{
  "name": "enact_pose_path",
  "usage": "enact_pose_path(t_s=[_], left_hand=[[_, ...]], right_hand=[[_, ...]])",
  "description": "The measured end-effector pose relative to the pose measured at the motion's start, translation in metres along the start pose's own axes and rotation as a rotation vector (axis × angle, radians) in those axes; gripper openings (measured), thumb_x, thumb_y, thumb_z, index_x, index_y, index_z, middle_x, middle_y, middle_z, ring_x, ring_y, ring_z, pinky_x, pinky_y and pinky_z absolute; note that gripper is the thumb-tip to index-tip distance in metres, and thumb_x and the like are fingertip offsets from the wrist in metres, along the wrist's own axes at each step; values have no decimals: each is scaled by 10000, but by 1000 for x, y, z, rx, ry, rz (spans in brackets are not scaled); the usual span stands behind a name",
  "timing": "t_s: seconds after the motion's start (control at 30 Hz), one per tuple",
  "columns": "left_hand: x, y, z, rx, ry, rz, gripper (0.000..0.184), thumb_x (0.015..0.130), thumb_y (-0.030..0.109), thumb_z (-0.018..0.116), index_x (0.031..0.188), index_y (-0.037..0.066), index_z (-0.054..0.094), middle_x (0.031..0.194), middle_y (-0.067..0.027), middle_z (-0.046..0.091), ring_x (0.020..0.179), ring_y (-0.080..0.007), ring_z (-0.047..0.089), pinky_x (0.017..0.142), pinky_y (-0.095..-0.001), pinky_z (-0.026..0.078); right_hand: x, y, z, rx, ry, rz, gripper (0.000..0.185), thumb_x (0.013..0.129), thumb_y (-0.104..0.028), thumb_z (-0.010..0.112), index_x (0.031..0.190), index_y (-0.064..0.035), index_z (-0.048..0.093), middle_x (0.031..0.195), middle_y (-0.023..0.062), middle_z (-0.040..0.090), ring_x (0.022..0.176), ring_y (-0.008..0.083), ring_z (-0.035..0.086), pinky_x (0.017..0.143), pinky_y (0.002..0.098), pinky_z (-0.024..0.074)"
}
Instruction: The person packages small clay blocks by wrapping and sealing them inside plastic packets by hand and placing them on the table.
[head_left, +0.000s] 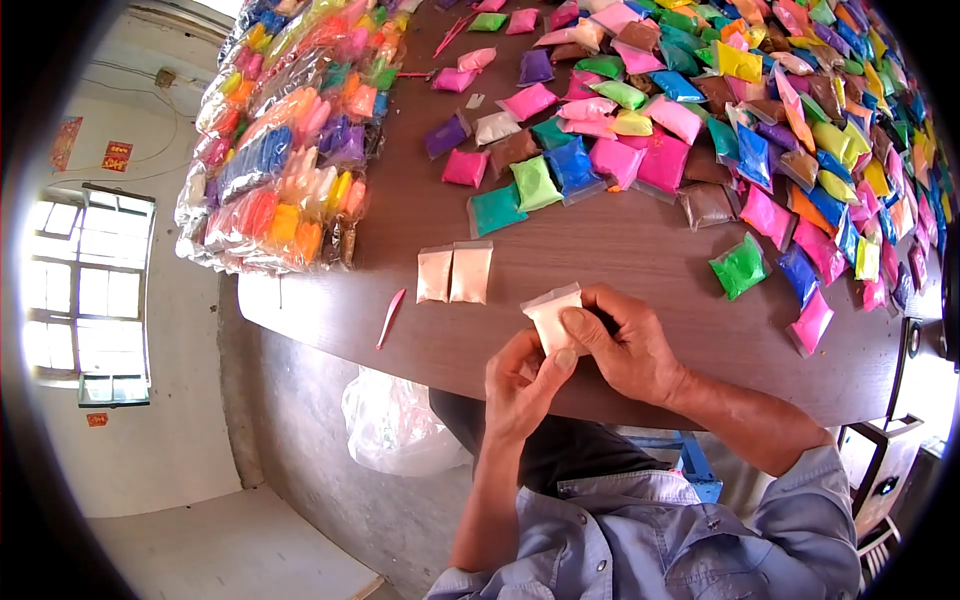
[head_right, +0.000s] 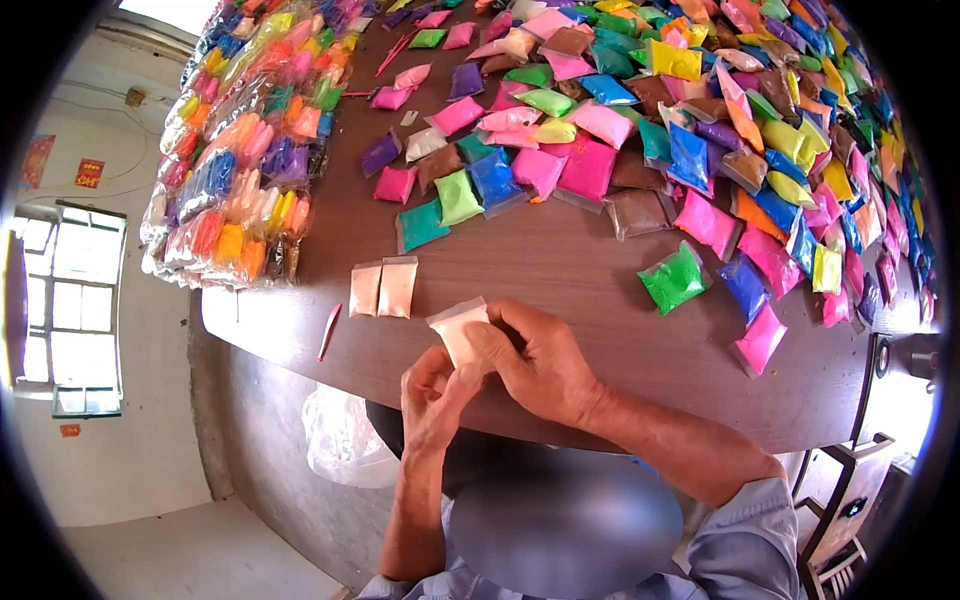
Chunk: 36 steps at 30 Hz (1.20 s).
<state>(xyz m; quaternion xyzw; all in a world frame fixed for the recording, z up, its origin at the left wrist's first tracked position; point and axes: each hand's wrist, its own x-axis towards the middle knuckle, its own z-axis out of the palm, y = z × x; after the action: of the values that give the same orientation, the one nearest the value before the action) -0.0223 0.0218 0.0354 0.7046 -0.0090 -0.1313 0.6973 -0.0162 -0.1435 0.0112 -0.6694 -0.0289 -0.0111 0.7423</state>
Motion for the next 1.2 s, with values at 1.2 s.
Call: enact_pose_path(t_s=[1.2], left_hand=[[4,-26,-13,-188,87,80,225,1032,186,670,1087,-31,688,855,35,630,773,-28,512,659,-195,376]], right_hand=[[0,-13,-2,-139,-82,-40,189,990,-173,663,967,13,637,785,123,684,691,155,653,611,325,517]])
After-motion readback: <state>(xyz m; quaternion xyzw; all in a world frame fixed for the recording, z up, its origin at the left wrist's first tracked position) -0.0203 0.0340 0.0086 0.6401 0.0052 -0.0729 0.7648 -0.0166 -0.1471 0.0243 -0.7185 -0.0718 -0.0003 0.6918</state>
